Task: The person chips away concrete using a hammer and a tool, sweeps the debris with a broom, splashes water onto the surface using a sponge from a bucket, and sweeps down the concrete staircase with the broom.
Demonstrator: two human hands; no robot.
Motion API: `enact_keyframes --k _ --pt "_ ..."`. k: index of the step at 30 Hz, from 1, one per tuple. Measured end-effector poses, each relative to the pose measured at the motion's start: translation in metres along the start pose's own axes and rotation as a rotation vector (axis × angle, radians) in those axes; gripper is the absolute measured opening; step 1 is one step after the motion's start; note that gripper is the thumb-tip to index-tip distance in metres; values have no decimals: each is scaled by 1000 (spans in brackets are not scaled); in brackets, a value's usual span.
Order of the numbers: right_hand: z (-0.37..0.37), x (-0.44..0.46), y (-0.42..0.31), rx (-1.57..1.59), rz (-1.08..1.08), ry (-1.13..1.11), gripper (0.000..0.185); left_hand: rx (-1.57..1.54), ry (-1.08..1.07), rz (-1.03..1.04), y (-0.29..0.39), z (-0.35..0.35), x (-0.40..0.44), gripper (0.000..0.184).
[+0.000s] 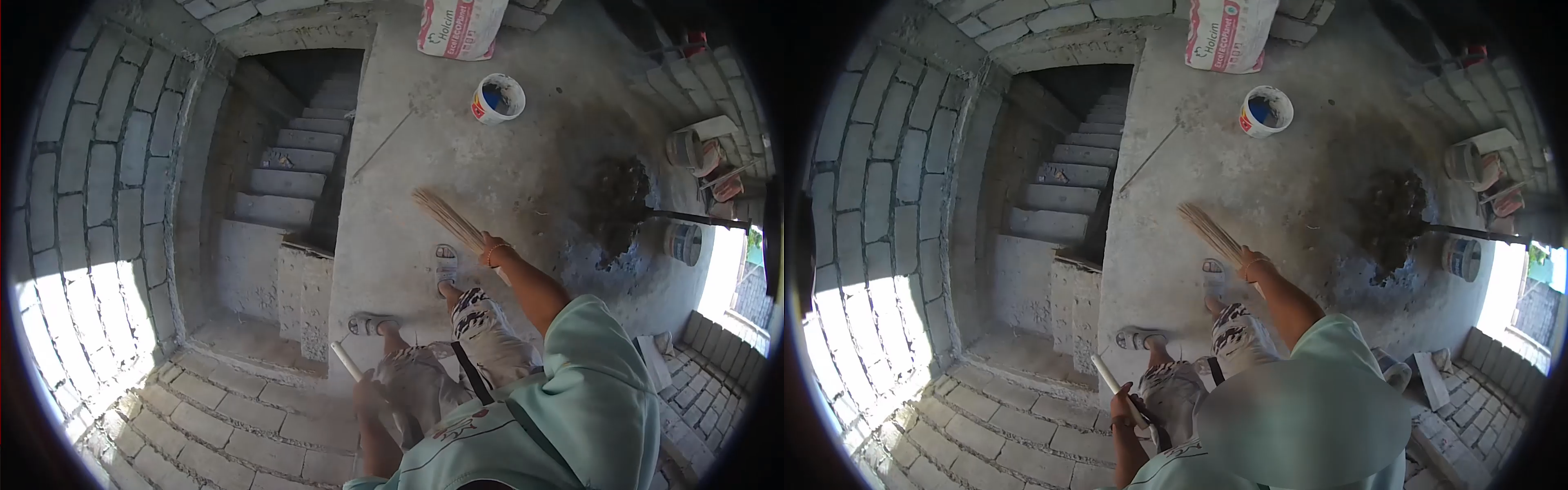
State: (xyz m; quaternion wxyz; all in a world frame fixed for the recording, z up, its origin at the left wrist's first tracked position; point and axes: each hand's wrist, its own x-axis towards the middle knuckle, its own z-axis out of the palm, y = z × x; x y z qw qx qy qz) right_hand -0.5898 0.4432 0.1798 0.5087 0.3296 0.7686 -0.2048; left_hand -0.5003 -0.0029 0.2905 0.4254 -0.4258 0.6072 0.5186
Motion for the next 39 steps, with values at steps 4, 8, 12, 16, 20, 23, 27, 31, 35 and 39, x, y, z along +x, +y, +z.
enact_keyframes --k 4,8,12,16,20,23,27,31,35,39 --pt "-33 33 107 297 218 234 69 -97 101 -71 70 39 14 31" --pt "-43 44 182 617 275 470 71 59 61 -28 121 68 37 35" --pt "-47 3 201 724 412 598 74 129 5 -63 159 83 75 37" --pt "-12 9 231 669 676 378 64 194 -97 -88 214 122 122 39" --pt "11 29 211 712 490 453 50 550 -98 70 251 163 134 43" --pt "-18 25 154 856 365 328 42 662 -115 116 268 201 154 46" --pt "14 108 141 982 166 299 38 924 -165 271 268 251 230 53" --pt "-42 204 118 888 -127 285 38 1092 -191 319 273 333 303 88" --pt "-146 295 87 1334 202 147 60 1228 -105 445 294 446 340 96" --pt "-229 355 85 1652 312 189 78 1464 -36 414 283 508 415 91"
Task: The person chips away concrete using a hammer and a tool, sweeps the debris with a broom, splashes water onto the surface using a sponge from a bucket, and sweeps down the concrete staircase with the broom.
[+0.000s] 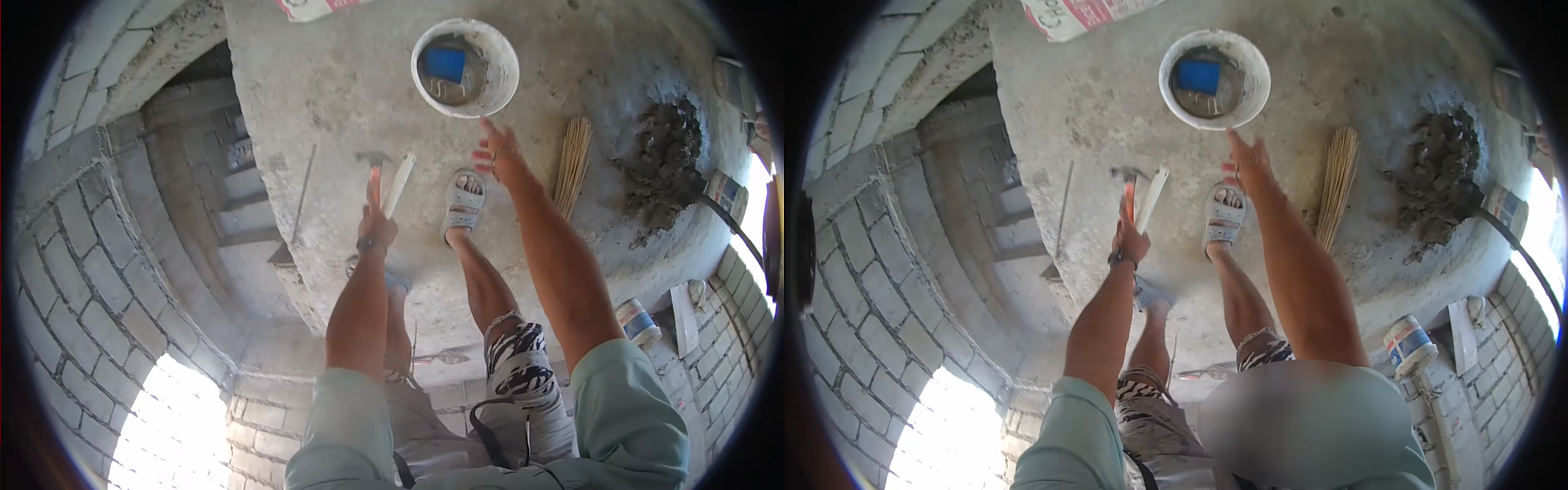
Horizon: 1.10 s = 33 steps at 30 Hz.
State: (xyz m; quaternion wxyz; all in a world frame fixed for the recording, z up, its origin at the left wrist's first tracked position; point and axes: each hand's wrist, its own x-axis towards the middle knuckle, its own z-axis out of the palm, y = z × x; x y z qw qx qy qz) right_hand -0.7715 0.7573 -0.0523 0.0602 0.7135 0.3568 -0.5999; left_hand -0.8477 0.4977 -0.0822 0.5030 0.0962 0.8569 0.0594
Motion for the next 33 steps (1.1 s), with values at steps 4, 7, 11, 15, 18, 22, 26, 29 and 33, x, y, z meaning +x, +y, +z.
enact_keyframes --k 4,7,11,15,18,22,26,29,33 --pt "8 66 -17 13 55 -146 53 252 31 -52 3 35 49 93" --pt "8 66 -22 101 -21 -72 40 304 -45 -188 7 37 22 91" --pt "3 -11 -44 -284 -187 63 40 -343 101 54 -2 31 -27 90" --pt "-20 -119 -42 -396 -227 -78 39 -1486 -115 -109 56 -54 -134 86" --pt "-37 -171 -23 -501 -212 -311 38 -1539 55 -77 68 -85 -194 79" --pt "-41 -251 -36 -1259 -649 -418 45 -1295 581 29 67 -80 -267 70" --pt "-6 -342 -50 -1222 -1248 -373 52 -1318 844 -23 58 -65 -343 72" --pt "25 -381 -14 -1611 -1109 -1080 62 -1060 986 -189 49 -55 -401 75" --pt "29 -398 74 -2561 -1559 -1052 66 -1188 945 -139 44 -41 -464 75"
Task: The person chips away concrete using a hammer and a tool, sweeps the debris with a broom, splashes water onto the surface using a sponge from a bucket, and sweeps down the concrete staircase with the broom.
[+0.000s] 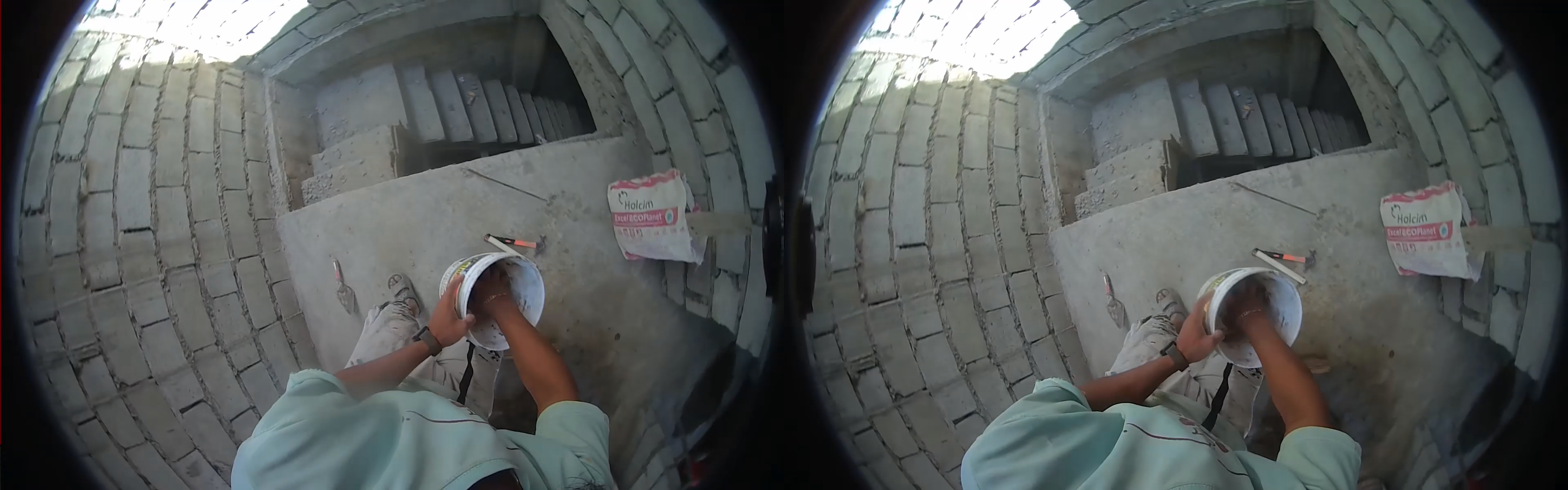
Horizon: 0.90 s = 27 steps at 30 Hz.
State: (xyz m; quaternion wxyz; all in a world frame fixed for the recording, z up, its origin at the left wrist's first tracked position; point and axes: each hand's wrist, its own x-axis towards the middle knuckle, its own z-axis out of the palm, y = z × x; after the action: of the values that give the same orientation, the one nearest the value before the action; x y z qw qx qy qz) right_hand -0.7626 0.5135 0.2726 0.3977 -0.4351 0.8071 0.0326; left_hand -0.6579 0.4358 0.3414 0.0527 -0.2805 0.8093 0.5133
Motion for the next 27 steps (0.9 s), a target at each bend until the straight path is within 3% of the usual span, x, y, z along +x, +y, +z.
enact_keyframes --k 1,4,6,7,8,10,13,14,16,18,20,22,23,25,27 --pt "25 16 -6 -100 -18 -112 70 -61 44 19 1 -10 -13 72" --pt "59 15 -29 -238 -77 -30 78 -222 63 -35 -24 -33 -35 69" --pt "94 12 -34 -42 67 -2 85 -282 28 -152 -31 -53 -43 64" --pt "39 -17 -71 150 145 -68 88 -274 75 -121 -42 -59 -45 63" --pt "29 -27 -95 -62 80 -141 85 -269 120 -104 -54 -62 -52 62" --pt "18 -23 -124 -130 -104 -590 81 -383 200 -108 -64 -87 -65 61" --pt "63 8 -141 -177 22 -588 79 -450 229 -125 -75 -135 -90 60" --pt "59 7 -155 -200 20 -576 79 -460 248 -112 -80 -147 -98 60" --pt "6 -12 -227 -367 49 -324 78 -449 418 -9 -99 -165 -108 60" --pt "3 16 -251 -319 29 -353 75 -465 475 3 -111 -197 -122 60" --pt "-3 52 -269 -129 -14 -481 74 -667 482 -278 -120 -236 -139 60" --pt "-37 66 -315 301 -90 -655 76 -665 661 -328 -177 -229 -147 62" --pt "-72 59 -353 333 -115 -750 76 -667 774 -382 -196 -229 -156 64" --pt "-77 83 -384 231 -528 -708 62 -684 948 -527 -217 -235 -174 69" --pt "-116 94 -432 190 -410 -1059 53 -694 1011 -630 -228 -239 -189 72"
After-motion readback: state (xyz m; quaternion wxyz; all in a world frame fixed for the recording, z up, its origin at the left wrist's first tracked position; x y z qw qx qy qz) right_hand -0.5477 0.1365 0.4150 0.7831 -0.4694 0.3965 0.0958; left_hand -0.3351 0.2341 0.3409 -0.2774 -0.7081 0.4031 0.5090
